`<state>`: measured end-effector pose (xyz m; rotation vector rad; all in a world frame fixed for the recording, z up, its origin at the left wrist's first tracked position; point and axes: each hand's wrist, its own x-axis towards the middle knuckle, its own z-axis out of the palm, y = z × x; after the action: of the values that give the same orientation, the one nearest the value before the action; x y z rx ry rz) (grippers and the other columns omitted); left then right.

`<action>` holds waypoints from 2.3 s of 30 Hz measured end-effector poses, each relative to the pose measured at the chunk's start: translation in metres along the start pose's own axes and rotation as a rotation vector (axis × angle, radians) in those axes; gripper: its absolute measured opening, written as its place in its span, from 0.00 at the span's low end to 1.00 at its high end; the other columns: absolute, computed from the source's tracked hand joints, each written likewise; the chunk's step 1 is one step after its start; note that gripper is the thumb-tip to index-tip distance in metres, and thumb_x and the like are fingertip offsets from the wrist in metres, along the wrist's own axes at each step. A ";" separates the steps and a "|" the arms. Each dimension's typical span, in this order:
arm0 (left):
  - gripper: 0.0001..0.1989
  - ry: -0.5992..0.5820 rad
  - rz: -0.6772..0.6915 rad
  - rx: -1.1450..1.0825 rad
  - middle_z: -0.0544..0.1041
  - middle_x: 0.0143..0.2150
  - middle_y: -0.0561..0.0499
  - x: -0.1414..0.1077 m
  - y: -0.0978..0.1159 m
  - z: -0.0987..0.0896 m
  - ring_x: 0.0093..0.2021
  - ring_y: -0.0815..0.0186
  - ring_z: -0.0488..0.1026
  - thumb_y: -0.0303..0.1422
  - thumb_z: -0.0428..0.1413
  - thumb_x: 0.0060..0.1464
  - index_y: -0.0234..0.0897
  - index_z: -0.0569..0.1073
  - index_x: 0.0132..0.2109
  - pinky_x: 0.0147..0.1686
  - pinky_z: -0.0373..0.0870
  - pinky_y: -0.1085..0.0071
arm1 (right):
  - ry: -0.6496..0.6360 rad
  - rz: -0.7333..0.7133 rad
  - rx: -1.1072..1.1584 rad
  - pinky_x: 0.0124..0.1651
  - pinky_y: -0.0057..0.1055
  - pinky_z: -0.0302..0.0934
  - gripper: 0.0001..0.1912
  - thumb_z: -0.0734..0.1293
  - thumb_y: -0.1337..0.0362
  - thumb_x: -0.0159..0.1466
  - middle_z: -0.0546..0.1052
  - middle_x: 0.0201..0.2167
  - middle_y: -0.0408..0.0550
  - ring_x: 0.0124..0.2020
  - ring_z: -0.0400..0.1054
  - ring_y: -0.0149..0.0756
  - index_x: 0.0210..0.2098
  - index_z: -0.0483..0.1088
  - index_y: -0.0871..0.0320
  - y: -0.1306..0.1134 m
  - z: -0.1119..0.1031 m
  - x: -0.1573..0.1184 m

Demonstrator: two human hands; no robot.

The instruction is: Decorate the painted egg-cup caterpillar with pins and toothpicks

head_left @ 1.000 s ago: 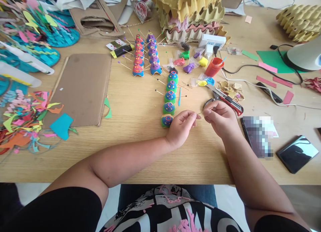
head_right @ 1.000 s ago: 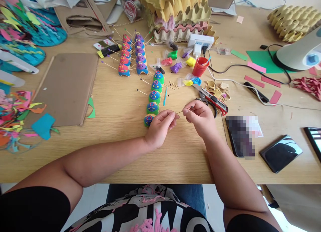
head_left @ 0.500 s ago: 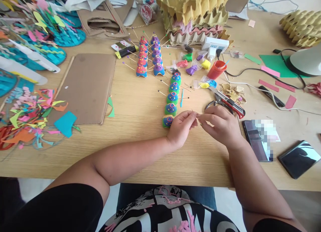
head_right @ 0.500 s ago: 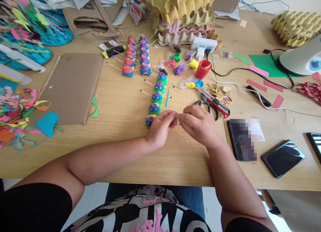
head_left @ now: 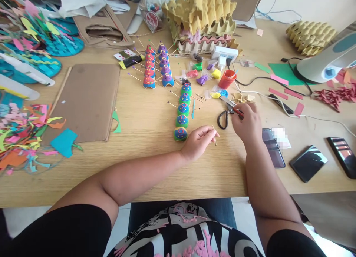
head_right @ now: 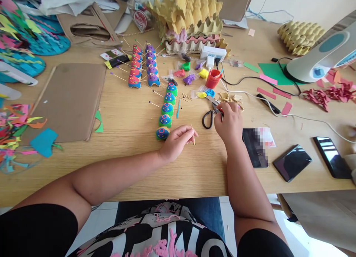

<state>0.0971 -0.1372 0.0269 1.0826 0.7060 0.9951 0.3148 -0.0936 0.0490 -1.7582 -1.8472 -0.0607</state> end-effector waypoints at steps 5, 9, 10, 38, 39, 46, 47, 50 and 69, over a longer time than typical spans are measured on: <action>0.15 -0.011 -0.003 0.037 0.73 0.30 0.54 0.000 0.000 0.000 0.31 0.71 0.66 0.43 0.55 0.65 0.36 0.76 0.38 0.35 0.62 0.70 | -0.164 0.072 -0.128 0.62 0.56 0.67 0.17 0.62 0.63 0.66 0.75 0.56 0.62 0.59 0.71 0.58 0.52 0.74 0.56 -0.016 -0.017 -0.006; 0.15 -0.014 -0.001 0.029 0.73 0.30 0.54 0.000 0.001 0.001 0.34 0.69 0.69 0.43 0.55 0.64 0.36 0.76 0.38 0.39 0.65 0.70 | -0.343 0.126 -0.247 0.58 0.58 0.67 0.20 0.63 0.56 0.67 0.72 0.60 0.62 0.58 0.71 0.61 0.56 0.72 0.53 -0.030 -0.045 -0.029; 0.15 -0.013 0.001 0.026 0.73 0.30 0.54 0.000 0.001 0.001 0.34 0.69 0.69 0.43 0.55 0.64 0.36 0.76 0.38 0.39 0.65 0.70 | -0.329 0.139 -0.269 0.59 0.57 0.66 0.20 0.62 0.54 0.69 0.71 0.61 0.61 0.59 0.71 0.60 0.56 0.72 0.53 -0.030 -0.052 -0.038; 0.16 -0.018 -0.041 0.079 0.73 0.31 0.53 -0.001 0.000 0.000 0.32 0.70 0.65 0.45 0.55 0.65 0.36 0.76 0.38 0.36 0.62 0.71 | -0.200 0.189 -0.407 0.55 0.61 0.62 0.19 0.59 0.67 0.66 0.77 0.54 0.69 0.56 0.68 0.61 0.52 0.75 0.57 0.018 0.001 0.020; 0.17 -0.018 -0.039 0.081 0.73 0.31 0.53 -0.001 0.000 0.000 0.32 0.70 0.65 0.45 0.55 0.65 0.36 0.76 0.38 0.36 0.62 0.71 | -0.194 0.200 -0.400 0.54 0.60 0.63 0.19 0.59 0.67 0.67 0.77 0.53 0.68 0.55 0.69 0.60 0.51 0.76 0.57 0.020 0.002 0.020; 0.17 -0.021 -0.028 0.083 0.74 0.31 0.53 -0.001 -0.003 0.000 0.33 0.70 0.67 0.45 0.55 0.66 0.35 0.77 0.40 0.38 0.63 0.71 | -0.180 0.248 -0.367 0.53 0.60 0.63 0.19 0.58 0.68 0.67 0.75 0.54 0.70 0.55 0.69 0.61 0.52 0.76 0.60 0.015 0.006 0.021; 0.17 -0.020 -0.024 0.081 0.74 0.31 0.53 -0.001 -0.004 -0.001 0.33 0.70 0.67 0.45 0.55 0.66 0.35 0.77 0.40 0.38 0.63 0.71 | -0.169 0.238 -0.366 0.53 0.61 0.63 0.20 0.57 0.69 0.67 0.75 0.54 0.71 0.56 0.68 0.63 0.53 0.75 0.60 0.011 0.005 0.020; 0.16 -0.012 -0.014 0.074 0.74 0.32 0.53 -0.001 -0.004 -0.001 0.34 0.71 0.67 0.44 0.55 0.67 0.35 0.77 0.40 0.39 0.64 0.71 | -0.111 0.189 -0.362 0.54 0.63 0.63 0.23 0.56 0.69 0.68 0.76 0.53 0.70 0.57 0.67 0.65 0.58 0.73 0.59 0.002 0.000 0.017; 0.19 0.047 -0.004 -0.012 0.77 0.30 0.53 0.000 -0.001 0.002 0.30 0.71 0.69 0.50 0.56 0.66 0.37 0.73 0.43 0.32 0.64 0.72 | -0.175 -0.048 0.141 0.52 0.45 0.71 0.22 0.60 0.54 0.74 0.82 0.50 0.57 0.49 0.76 0.49 0.61 0.73 0.55 -0.027 -0.003 -0.031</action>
<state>0.0995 -0.1383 0.0267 1.0500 0.7393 1.0224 0.2895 -0.1266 0.0481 -1.6669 -1.9650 0.2062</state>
